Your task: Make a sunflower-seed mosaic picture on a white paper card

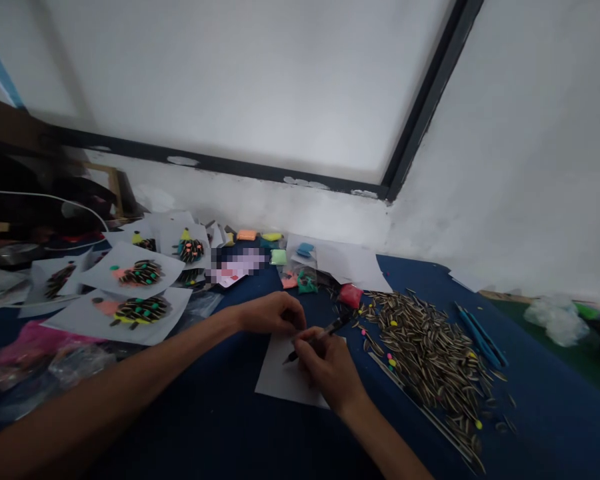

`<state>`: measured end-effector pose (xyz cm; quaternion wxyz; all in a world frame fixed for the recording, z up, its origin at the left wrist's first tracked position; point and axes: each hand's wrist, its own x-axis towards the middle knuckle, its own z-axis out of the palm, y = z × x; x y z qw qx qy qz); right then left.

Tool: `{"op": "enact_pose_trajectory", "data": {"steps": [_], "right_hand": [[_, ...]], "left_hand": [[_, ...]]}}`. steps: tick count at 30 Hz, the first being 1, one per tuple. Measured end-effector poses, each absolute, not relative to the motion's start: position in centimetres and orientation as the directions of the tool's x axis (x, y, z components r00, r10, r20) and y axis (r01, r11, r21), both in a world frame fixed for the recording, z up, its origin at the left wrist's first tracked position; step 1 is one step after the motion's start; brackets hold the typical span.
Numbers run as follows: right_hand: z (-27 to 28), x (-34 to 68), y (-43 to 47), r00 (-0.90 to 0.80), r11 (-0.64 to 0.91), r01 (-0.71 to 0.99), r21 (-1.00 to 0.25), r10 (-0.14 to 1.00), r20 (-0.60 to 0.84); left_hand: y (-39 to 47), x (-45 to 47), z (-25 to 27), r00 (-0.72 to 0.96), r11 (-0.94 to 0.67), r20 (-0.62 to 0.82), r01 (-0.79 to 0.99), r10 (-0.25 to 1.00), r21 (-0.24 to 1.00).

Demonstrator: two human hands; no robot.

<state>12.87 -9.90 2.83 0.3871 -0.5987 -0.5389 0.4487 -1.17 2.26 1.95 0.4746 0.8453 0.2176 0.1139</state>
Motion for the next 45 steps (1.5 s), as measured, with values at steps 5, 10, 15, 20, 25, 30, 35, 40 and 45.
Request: {"op": "enact_pose_trajectory", "data": {"steps": [5, 10, 15, 20, 25, 30, 35, 40, 45], "right_hand": [[2.9, 13.0, -10.0, 0.0, -0.123, 0.27, -0.955, 0.992, -0.127], [2.7, 13.0, -10.1, 0.003, -0.11, 0.243, -0.964, 0.994, -0.113], [2.7, 13.1, -10.0, -0.028, -0.131, 0.202, -0.971, 0.99, -0.139], [3.6, 12.9, -9.7, -0.061, -0.128, 0.27, -0.954, 0.987, -0.15], [3.4, 12.7, -9.3, -0.074, -0.036, 0.334, -0.942, 0.995, -0.064], [2.5, 12.7, -9.4, -0.048, -0.039, 0.33, -0.943, 0.997, -0.058], [2.5, 12.6, -9.4, -0.062, -0.022, 0.34, -0.94, 0.997, -0.046], [2.8, 12.4, -9.2, -0.074, 0.002, 0.381, -0.925, 0.997, -0.028], [3.2, 12.2, -9.3, -0.069, -0.009, 0.42, -0.907, 0.997, -0.041]], "left_hand": [[1.9, -1.4, 3.6, 0.853, -0.575, -0.118, 0.438, 0.508, 0.691], [1.7, -1.6, 4.6, 0.797, -0.634, -0.186, 0.577, 0.575, 0.516], [2.2, -1.8, 4.0, 0.809, -0.575, -0.205, 0.546, 0.55, 0.609], [2.7, -2.0, 3.5, 0.822, -0.554, -0.203, 0.519, 0.532, 0.651], [2.8, -2.0, 3.5, 0.823, -0.531, -0.218, 0.517, 0.525, 0.671], [3.0, -2.0, 3.2, 0.837, -0.519, -0.204, 0.486, 0.508, 0.703], [3.4, -2.2, 3.0, 0.87, -0.498, -0.221, 0.442, 0.44, 0.746], [3.5, -2.3, 3.2, 0.882, -0.501, -0.236, 0.432, 0.407, 0.75], [3.5, -2.3, 3.3, 0.88, -0.502, -0.259, 0.446, 0.398, 0.741]]}}
